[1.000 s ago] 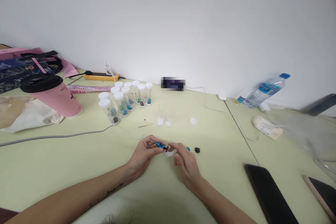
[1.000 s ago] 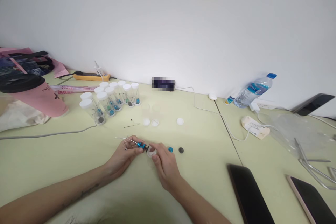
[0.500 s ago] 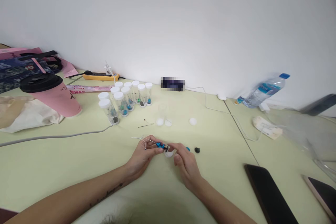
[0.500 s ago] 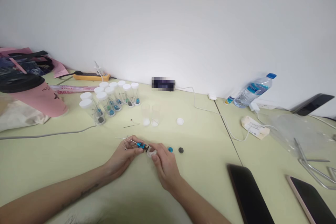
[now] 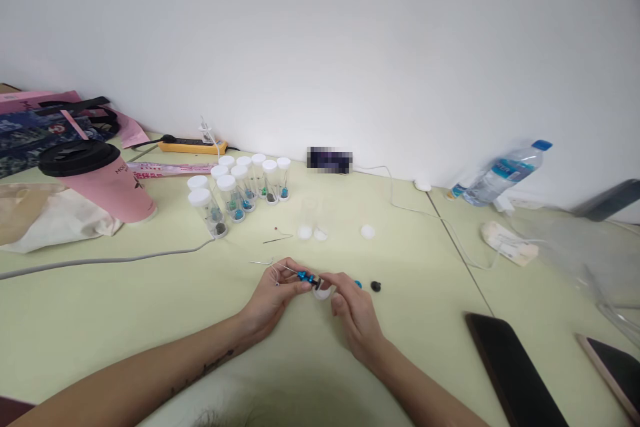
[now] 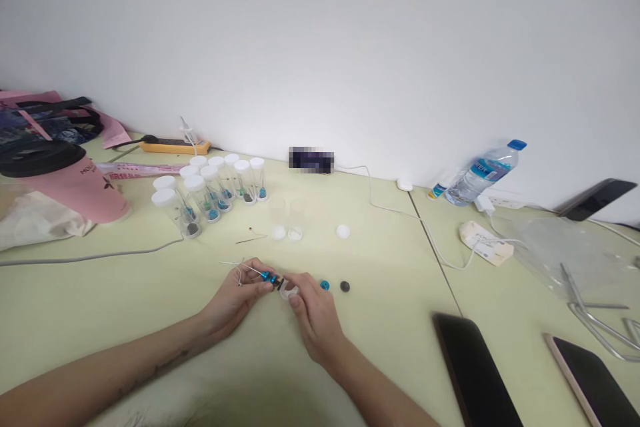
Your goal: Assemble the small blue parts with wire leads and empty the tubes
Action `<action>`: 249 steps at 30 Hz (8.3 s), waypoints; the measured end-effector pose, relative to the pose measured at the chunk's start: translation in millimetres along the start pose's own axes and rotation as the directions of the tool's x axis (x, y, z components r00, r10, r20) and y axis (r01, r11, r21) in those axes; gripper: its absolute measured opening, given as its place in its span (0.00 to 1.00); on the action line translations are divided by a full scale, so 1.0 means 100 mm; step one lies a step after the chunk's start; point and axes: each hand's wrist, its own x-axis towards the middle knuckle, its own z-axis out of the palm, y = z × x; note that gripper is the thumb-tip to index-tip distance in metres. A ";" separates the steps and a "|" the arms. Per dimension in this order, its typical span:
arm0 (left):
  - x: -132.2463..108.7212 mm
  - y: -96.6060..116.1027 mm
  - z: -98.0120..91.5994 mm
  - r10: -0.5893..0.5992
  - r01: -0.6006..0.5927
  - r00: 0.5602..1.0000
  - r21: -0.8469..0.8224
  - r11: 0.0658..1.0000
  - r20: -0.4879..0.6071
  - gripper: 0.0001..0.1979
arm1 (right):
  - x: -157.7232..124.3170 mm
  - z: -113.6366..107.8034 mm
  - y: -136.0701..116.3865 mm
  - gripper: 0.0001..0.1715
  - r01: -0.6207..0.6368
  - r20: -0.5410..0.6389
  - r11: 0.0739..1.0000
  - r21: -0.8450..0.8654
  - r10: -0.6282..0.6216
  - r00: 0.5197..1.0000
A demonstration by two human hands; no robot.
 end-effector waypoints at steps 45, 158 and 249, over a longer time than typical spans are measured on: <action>0.00 0.01 0.02 0.000 0.000 1.000 0.016 1.000 -0.026 0.10 | 0.00 0.00 -0.01 0.21 0.019 -0.011 1.000 -0.018 -0.020 1.000; 0.00 0.02 0.02 0.019 -0.018 1.000 0.014 1.000 -0.026 0.10 | 0.01 0.00 -0.01 0.21 0.012 0.002 1.000 -0.011 -0.012 1.000; 0.00 0.00 -0.01 0.000 0.001 1.000 0.020 1.000 -0.019 0.10 | 0.01 -0.01 -0.02 0.21 0.030 0.005 1.000 -0.009 -0.030 1.000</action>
